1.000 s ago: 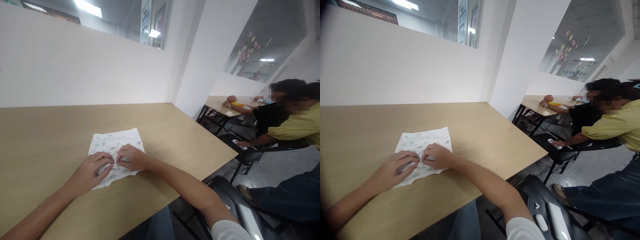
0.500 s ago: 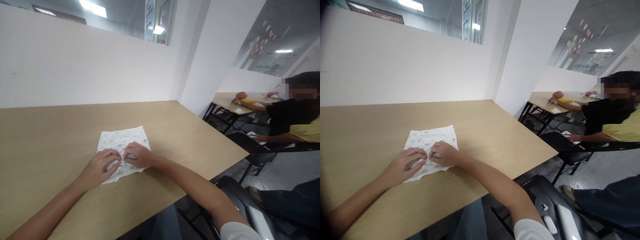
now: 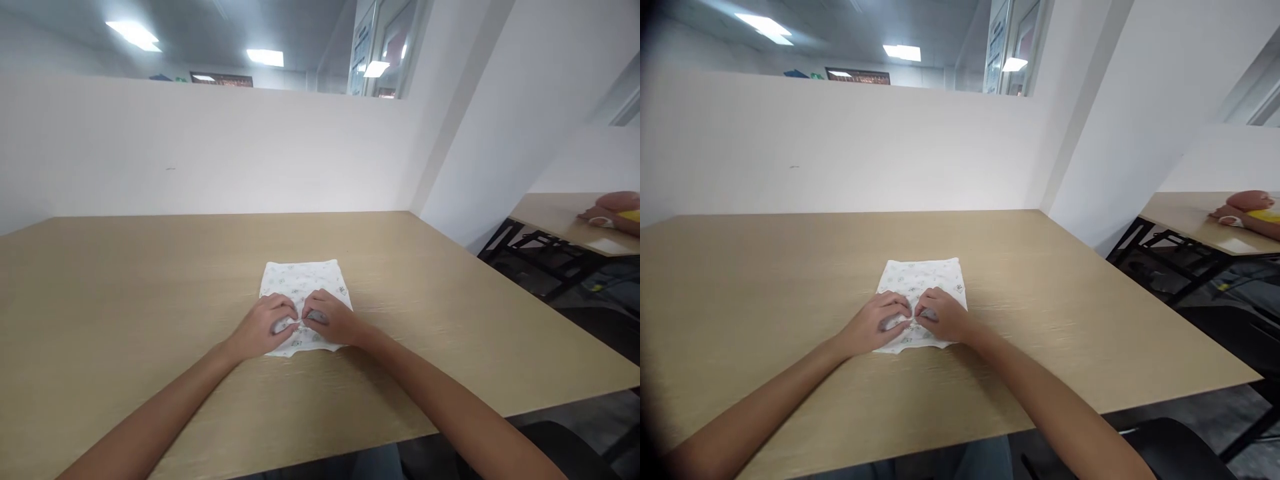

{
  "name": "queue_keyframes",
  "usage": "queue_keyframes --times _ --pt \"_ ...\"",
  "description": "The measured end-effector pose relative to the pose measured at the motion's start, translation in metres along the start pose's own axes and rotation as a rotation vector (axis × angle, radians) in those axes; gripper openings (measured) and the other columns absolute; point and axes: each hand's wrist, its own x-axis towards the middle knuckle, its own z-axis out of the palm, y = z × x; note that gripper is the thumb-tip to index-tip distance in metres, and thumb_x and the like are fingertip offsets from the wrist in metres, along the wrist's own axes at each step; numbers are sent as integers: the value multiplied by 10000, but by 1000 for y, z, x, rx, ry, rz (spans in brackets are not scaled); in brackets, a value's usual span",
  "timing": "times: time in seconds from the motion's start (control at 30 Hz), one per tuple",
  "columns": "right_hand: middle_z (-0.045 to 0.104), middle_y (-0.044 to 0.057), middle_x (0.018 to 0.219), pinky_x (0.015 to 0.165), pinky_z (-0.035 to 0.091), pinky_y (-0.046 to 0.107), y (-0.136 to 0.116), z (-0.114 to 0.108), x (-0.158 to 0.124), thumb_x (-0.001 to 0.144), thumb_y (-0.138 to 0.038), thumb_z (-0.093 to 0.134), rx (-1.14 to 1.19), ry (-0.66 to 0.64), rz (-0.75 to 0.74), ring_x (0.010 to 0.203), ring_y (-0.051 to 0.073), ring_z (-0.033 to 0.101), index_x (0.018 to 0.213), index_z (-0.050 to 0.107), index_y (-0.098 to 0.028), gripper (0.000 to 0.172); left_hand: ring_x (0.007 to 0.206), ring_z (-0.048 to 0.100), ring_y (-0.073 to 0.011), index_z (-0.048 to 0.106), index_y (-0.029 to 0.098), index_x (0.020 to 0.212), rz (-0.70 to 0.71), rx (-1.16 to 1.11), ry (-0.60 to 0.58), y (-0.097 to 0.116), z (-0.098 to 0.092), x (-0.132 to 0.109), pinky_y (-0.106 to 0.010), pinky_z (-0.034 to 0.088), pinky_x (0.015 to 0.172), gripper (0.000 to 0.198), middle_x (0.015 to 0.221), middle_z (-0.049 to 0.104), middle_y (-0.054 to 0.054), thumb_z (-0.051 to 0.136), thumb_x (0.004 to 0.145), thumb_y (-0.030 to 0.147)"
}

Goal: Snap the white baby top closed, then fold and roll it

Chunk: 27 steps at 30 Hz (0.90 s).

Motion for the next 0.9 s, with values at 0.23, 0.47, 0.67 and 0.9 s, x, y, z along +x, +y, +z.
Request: queue_keyframes --times 0.23,0.47,0.67,0.9 --pt "622 56 1021 939 460 330 -2 -2 1 996 -187 601 -14 -50 33 1038 190 556 971 655 -193 59 1117 591 -143 713 240 1101 -22 -23 39 3 -6 2 -321 436 1021 269 1196 653 -32 460 1068 324" --pt "660 70 1195 1014 449 380 6 -31 2 1076 -385 502 -15 188 186 1126 216 591 1197 654 -218 256 1060 600 -149 707 209 1101 -297 -97 343 -37 -20 -1 -297 458 970 323 1113 652 -45 457 1051 407" --pt "675 112 1093 925 465 389 65 -40 -4 969 -394 535 -165 502 412 989 237 601 1143 663 -145 330 968 589 -160 662 163 1088 -744 -58 385 -83 -16 6 -301 476 906 352 1153 639 -72 551 947 466" --pt "663 43 832 725 381 316 115 -46 30 918 -477 595 -325 362 763 778 184 550 751 615 -173 348 1003 549 -241 655 164 819 -886 55 309 -109 -8 48 -401 396 991 476 963 654 -88 668 820 639"
